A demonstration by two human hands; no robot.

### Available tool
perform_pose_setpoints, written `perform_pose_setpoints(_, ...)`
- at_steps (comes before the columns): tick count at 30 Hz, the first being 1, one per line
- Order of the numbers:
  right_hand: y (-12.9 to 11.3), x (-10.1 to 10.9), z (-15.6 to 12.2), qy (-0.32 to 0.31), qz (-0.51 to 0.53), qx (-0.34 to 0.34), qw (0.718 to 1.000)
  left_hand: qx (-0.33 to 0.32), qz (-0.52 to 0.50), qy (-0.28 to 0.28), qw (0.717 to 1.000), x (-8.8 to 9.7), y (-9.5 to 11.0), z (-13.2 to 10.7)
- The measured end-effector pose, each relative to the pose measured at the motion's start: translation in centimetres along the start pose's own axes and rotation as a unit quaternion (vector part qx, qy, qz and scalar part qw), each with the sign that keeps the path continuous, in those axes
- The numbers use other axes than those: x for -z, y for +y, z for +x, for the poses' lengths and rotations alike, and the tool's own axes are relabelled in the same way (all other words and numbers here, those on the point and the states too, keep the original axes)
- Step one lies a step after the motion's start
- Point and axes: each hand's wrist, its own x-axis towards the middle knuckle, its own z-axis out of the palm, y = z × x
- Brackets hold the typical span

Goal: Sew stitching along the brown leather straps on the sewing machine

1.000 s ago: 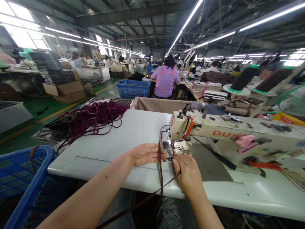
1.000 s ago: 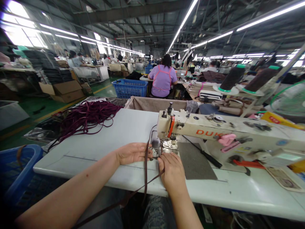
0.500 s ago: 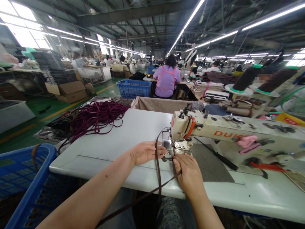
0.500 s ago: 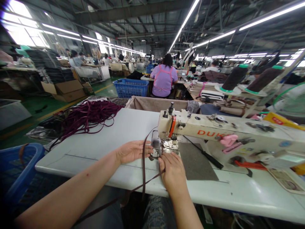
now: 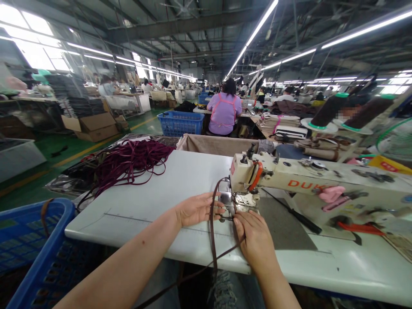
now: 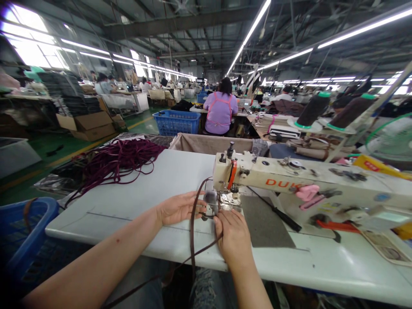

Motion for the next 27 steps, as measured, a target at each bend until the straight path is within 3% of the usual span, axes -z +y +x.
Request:
perform_pose_setpoints(6, 0.03, -0.12, -0.07, -0.004, 0.002, -0.001, 1.0, 0.039, 0.035, -0.033, 0.998, -0.09, 0.07, -0.13)
perform_pose_setpoints(27, 0.0, -0.44, -0.31, 0.022, 0.0, -0.003, 1.0, 0.022, 0.051, -0.028, 0.998, 0.31, -0.44, -0.13)
